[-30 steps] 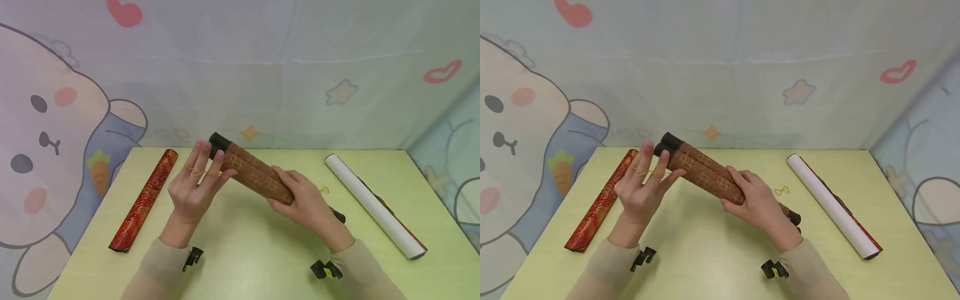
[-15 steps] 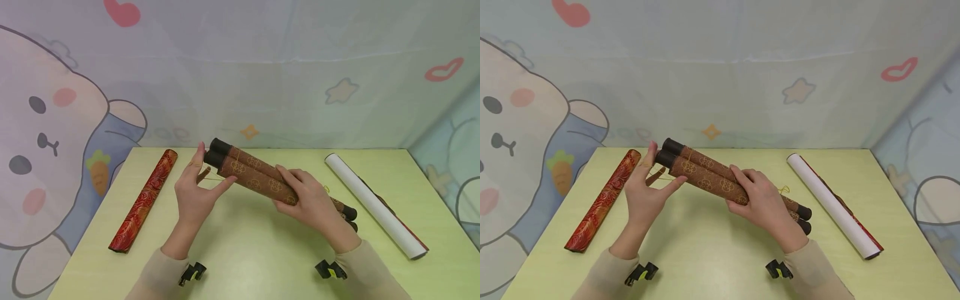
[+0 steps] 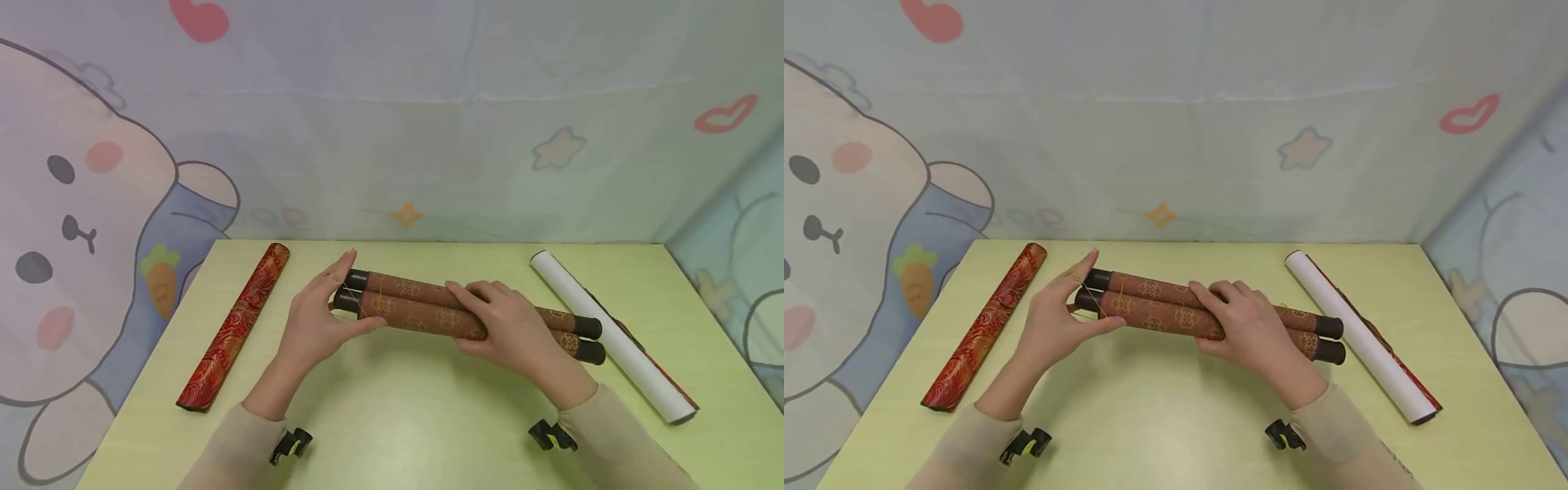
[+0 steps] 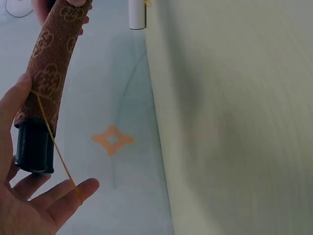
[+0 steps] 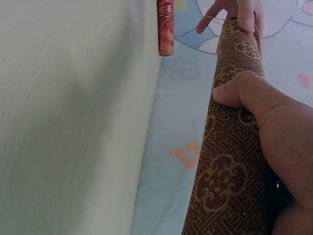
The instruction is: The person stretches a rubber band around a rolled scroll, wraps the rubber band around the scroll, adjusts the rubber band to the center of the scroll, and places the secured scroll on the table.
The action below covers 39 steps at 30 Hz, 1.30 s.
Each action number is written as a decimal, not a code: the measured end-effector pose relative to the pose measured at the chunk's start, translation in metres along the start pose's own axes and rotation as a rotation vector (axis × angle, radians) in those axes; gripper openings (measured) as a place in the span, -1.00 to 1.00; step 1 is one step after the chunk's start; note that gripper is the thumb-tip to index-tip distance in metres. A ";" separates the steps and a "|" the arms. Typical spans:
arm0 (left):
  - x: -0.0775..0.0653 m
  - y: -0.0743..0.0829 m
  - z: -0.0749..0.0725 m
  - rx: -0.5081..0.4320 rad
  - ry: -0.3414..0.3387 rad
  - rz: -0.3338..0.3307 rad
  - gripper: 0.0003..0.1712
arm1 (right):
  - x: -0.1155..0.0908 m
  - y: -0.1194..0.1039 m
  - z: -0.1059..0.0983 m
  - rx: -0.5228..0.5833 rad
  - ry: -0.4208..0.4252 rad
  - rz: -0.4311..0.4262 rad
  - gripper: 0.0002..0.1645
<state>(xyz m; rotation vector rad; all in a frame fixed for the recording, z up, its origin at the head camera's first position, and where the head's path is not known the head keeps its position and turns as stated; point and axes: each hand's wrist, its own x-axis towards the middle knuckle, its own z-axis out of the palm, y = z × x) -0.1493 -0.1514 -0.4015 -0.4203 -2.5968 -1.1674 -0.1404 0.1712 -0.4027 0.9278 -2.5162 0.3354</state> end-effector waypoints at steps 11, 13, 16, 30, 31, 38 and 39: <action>0.002 -0.011 -0.004 0.163 -0.233 0.032 0.22 | 0.005 -0.001 -0.001 -0.084 -0.141 -0.058 -0.02; 0.001 -0.012 -0.004 0.177 -0.265 0.029 0.20 | 0.005 -0.001 0.000 -0.091 -0.142 -0.082 -0.03; 0.001 -0.014 -0.004 0.164 -0.303 0.024 0.16 | 0.005 -0.001 0.000 -0.102 -0.141 -0.113 -0.03; 0.011 -0.027 -0.006 0.003 -0.448 0.085 -0.07 | 0.005 -0.003 -0.004 -0.111 -0.156 -0.177 0.03; 0.012 -0.028 -0.006 -0.017 -0.463 0.072 -0.09 | 0.005 -0.003 -0.004 -0.109 -0.157 -0.177 0.04; 0.023 -0.030 -0.007 -0.038 -0.585 0.071 -0.21 | 0.006 -0.004 -0.006 -0.105 -0.177 -0.178 0.05; 0.025 -0.030 -0.008 -0.038 -0.607 0.072 -0.22 | 0.006 -0.005 -0.006 -0.105 -0.180 -0.180 0.05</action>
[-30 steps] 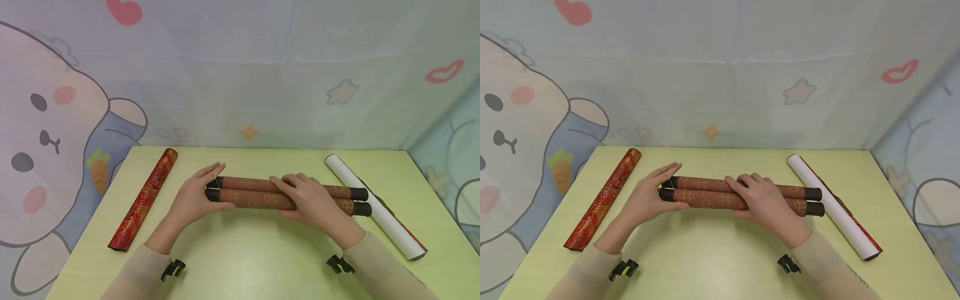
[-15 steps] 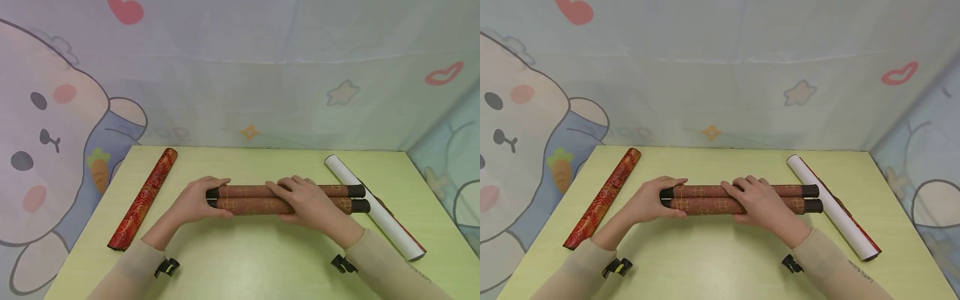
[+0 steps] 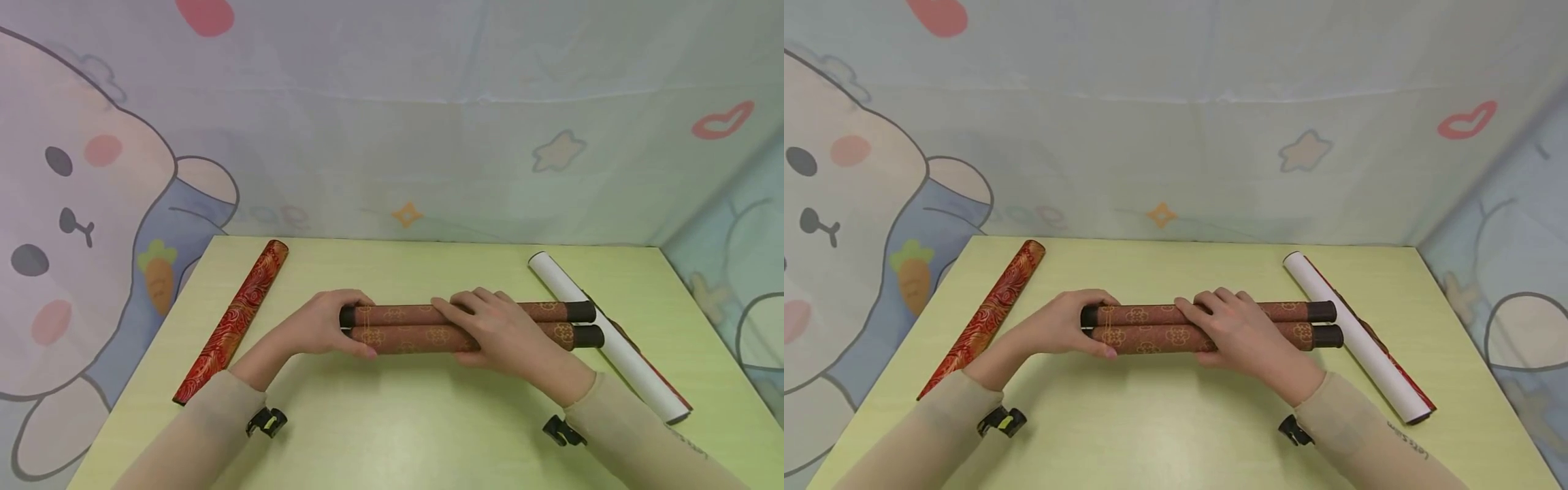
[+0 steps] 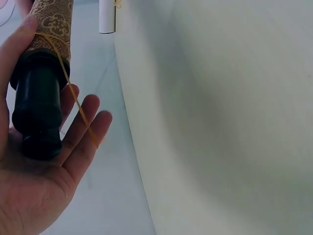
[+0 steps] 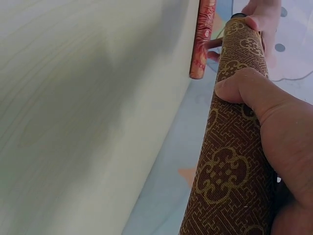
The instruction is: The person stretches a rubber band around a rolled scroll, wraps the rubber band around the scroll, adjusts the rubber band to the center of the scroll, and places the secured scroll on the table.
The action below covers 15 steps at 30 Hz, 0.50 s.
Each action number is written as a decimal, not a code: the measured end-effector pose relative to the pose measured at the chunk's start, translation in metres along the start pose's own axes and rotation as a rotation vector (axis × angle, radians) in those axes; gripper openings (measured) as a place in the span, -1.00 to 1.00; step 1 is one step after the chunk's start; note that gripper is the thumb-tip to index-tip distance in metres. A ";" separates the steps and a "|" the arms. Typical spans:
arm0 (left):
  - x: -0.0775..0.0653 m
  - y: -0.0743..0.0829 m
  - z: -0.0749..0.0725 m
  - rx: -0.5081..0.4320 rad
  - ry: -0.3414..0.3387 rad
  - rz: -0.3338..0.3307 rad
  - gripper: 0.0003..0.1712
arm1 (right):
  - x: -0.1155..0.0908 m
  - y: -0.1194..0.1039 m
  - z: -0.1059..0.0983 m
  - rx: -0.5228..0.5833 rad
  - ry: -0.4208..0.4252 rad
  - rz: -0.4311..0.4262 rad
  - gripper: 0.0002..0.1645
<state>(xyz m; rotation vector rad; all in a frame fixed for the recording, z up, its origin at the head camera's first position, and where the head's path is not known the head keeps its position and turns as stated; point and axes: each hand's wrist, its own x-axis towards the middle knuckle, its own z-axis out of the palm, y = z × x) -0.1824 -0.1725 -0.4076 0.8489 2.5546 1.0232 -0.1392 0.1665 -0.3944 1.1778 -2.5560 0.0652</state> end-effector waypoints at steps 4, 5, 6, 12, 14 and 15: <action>0.005 0.003 -0.009 -0.010 -0.085 -0.010 -0.29 | 0.002 -0.001 0.000 0.003 -0.002 -0.009 0.05; 0.006 0.004 -0.011 -0.014 -0.107 -0.012 -0.31 | 0.002 -0.001 0.001 0.002 -0.002 -0.011 0.05; 0.008 0.005 -0.012 -0.017 -0.128 -0.015 -0.32 | 0.002 -0.001 0.001 0.000 -0.001 -0.013 0.06; 0.016 0.003 -0.019 -0.112 -0.273 -0.043 -0.38 | 0.003 -0.003 0.002 -0.022 -0.002 -0.028 0.08; 0.018 0.003 -0.019 -0.157 -0.318 -0.060 -0.39 | 0.002 -0.003 0.003 -0.041 0.002 -0.039 0.07; 0.019 0.004 -0.018 -0.165 -0.334 -0.066 -0.39 | 0.002 -0.004 0.004 -0.047 0.002 -0.044 0.07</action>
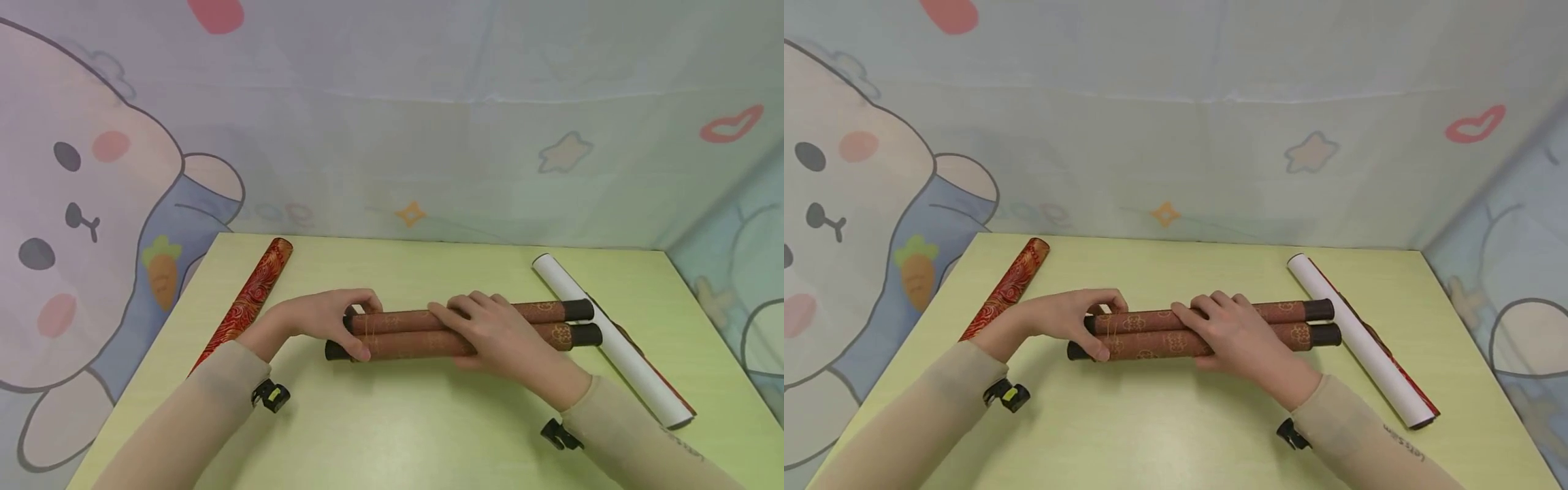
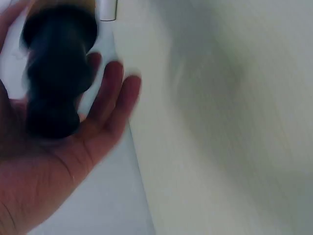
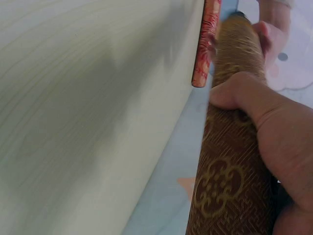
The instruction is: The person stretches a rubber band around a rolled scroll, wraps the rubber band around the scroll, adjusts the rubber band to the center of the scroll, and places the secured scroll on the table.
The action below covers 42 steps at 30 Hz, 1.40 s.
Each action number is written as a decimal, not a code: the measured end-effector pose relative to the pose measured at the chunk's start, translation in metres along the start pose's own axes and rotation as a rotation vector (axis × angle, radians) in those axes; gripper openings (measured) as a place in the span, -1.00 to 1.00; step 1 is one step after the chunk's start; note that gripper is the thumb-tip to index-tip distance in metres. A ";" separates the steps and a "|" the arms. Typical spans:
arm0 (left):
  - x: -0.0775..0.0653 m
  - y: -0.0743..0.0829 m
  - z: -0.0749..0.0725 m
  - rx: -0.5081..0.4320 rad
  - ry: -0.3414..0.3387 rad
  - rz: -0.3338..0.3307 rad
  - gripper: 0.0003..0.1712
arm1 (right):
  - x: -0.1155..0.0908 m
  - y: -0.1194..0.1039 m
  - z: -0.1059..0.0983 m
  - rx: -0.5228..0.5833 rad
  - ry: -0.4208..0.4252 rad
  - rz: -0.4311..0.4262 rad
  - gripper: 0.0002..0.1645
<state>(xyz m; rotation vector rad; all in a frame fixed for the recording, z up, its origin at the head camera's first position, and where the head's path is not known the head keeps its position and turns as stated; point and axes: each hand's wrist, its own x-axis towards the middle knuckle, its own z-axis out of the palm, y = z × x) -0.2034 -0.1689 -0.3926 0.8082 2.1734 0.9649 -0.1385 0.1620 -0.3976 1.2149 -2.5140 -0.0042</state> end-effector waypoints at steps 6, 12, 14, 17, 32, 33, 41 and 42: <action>0.000 0.003 -0.002 0.020 0.054 0.009 -0.41 | -0.001 -0.002 0.005 0.050 -0.020 0.029 0.02; -0.018 0.007 -0.001 0.207 0.341 0.141 -0.27 | -0.005 0.005 0.000 0.100 -0.029 0.117 -0.03; -0.022 0.010 0.004 0.341 0.410 0.183 -0.19 | -0.005 0.008 -0.001 0.108 -0.022 0.125 -0.03; -0.024 0.016 0.011 0.558 0.483 0.197 -0.08 | -0.005 0.010 -0.003 0.110 -0.008 0.140 -0.04; -0.013 0.021 0.034 1.026 0.663 0.199 -0.10 | -0.005 0.013 -0.004 0.068 0.013 0.162 -0.01; -0.012 0.021 0.035 1.020 0.666 0.196 -0.10 | -0.005 0.013 -0.004 0.063 0.010 0.162 -0.01; 0.001 0.032 0.042 0.968 0.644 0.215 -0.08 | -0.002 0.012 -0.003 0.011 0.049 0.138 0.02; 0.002 0.034 0.042 0.968 0.632 0.217 -0.06 | -0.002 0.012 -0.002 0.007 0.055 0.134 0.03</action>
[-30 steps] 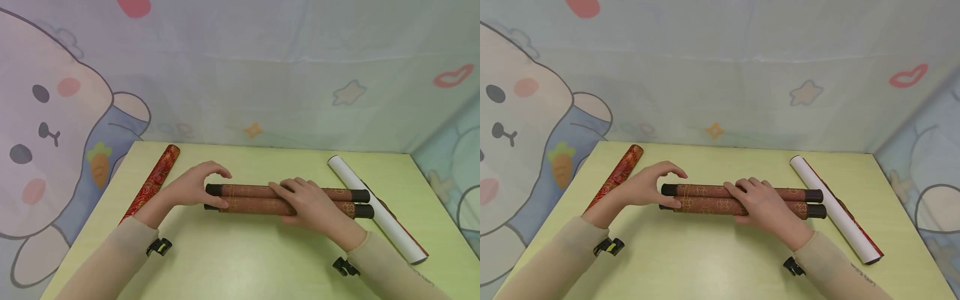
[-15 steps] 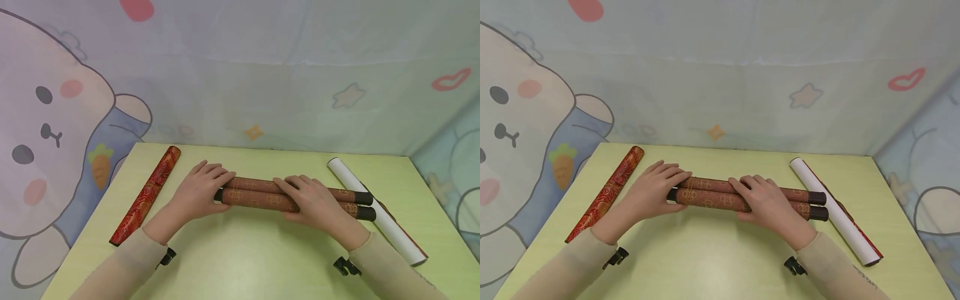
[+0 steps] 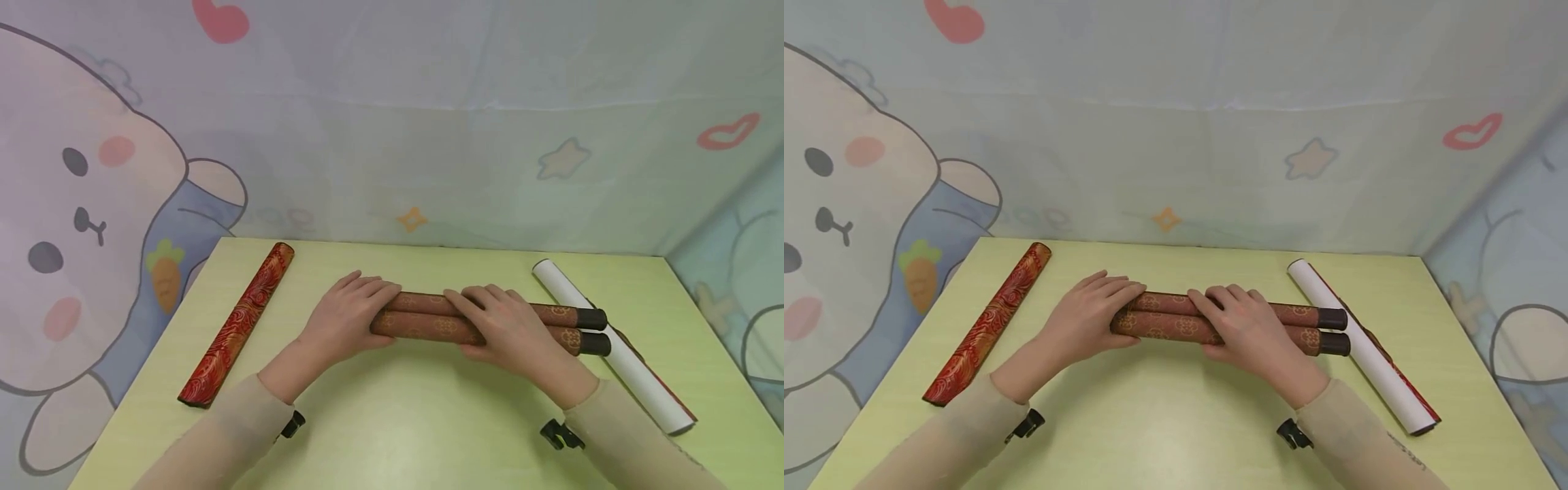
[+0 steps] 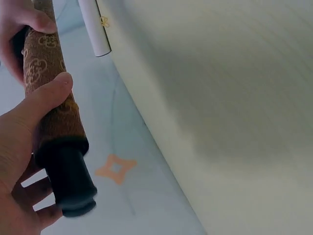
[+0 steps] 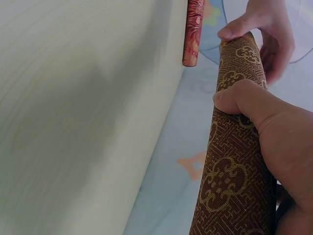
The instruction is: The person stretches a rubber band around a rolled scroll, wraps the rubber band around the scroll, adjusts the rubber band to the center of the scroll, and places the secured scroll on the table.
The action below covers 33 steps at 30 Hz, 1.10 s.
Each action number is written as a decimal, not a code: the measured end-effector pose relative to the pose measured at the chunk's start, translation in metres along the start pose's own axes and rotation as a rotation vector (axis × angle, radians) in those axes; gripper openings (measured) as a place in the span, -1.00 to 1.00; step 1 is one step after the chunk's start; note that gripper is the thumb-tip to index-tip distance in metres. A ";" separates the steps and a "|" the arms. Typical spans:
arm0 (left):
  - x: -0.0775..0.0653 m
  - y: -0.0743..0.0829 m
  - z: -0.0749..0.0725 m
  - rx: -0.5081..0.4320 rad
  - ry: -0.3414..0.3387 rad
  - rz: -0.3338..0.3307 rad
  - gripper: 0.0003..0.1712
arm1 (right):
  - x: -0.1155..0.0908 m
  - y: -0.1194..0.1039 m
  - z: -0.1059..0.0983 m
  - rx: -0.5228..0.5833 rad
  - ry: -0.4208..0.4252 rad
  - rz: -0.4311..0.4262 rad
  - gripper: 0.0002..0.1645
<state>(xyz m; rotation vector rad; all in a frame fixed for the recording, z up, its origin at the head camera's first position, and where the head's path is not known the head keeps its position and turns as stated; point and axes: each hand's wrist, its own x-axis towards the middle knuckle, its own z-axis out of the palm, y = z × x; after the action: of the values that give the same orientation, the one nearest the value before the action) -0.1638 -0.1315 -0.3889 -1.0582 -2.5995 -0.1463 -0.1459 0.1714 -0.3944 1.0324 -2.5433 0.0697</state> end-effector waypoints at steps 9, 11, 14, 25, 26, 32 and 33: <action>0.005 -0.003 -0.012 0.067 -0.112 -0.056 -0.01 | -0.003 0.004 0.001 -0.047 0.031 -0.004 0.06; 0.007 -0.001 -0.010 0.082 -0.094 -0.038 -0.09 | -0.003 0.005 0.002 -0.066 0.032 -0.012 0.07; 0.010 0.003 -0.005 0.105 -0.033 -0.017 -0.13 | -0.002 0.005 0.002 -0.081 0.039 -0.020 0.08; 0.016 0.009 -0.008 0.078 -0.079 -0.043 0.07 | 0.000 0.005 0.002 -0.100 0.085 -0.026 0.10; 0.016 0.009 -0.008 0.101 -0.079 -0.039 0.07 | 0.000 0.005 0.002 -0.103 0.089 -0.030 0.09; 0.022 0.014 -0.002 0.179 -0.009 0.017 -0.12 | 0.007 0.001 0.004 -0.121 0.125 -0.059 0.04; 0.022 0.014 -0.001 0.182 0.007 0.017 -0.13 | 0.008 0.001 0.004 -0.123 0.130 -0.058 0.05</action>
<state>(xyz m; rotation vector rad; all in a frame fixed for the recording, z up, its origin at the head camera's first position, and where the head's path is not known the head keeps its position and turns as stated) -0.1687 -0.1074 -0.3804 -1.0124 -2.5404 0.0890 -0.1528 0.1659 -0.3951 1.0193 -2.3677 -0.0345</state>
